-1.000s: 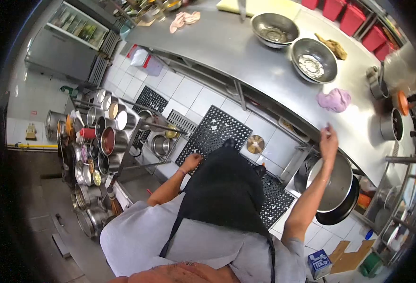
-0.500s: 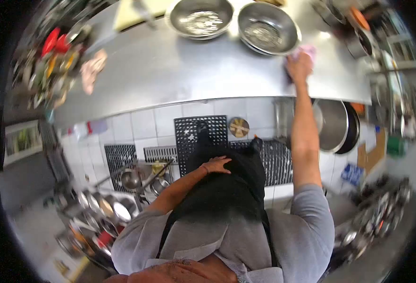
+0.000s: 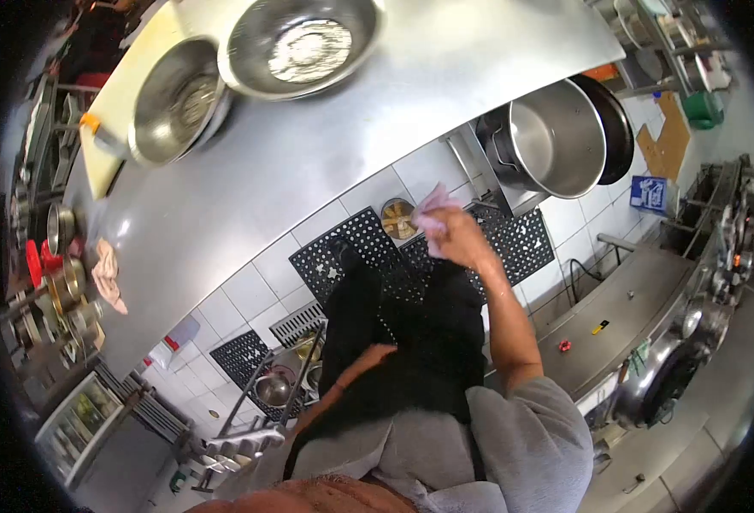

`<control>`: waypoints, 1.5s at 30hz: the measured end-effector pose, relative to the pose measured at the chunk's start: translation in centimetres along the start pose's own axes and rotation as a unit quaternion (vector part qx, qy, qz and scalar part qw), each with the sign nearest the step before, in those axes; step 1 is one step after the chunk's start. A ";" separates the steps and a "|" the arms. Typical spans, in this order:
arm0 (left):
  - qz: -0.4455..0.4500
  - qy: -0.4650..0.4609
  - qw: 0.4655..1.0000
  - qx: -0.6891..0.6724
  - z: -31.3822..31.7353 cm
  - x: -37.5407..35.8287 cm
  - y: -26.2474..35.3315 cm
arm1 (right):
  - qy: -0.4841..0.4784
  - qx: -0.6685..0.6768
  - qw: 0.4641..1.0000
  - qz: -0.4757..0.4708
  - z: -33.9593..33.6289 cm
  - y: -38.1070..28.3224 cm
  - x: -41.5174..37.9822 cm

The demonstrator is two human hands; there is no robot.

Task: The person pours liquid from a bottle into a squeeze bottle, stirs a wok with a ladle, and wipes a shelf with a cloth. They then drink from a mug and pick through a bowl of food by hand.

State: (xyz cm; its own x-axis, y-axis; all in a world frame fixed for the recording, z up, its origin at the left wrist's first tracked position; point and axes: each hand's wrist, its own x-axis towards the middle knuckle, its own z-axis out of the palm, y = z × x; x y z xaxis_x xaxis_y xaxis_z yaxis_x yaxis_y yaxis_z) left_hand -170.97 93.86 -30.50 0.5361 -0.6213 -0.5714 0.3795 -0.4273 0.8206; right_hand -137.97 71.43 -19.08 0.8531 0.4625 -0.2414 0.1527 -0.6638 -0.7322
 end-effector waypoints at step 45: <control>-0.042 -0.152 0.982 0.105 5.1 36.8 -30.9 | -0.309 -0.114 0.944 0.022 23.3 31.1 6.4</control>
State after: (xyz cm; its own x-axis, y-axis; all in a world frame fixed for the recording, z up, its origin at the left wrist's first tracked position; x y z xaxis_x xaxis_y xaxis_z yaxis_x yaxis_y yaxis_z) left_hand -166.88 80.87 -76.87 0.2480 -0.7320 -0.6346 0.2321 -0.5911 0.7725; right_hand -139.38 67.43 -58.23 0.4182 0.6392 -0.6454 0.2876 -0.7671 -0.5734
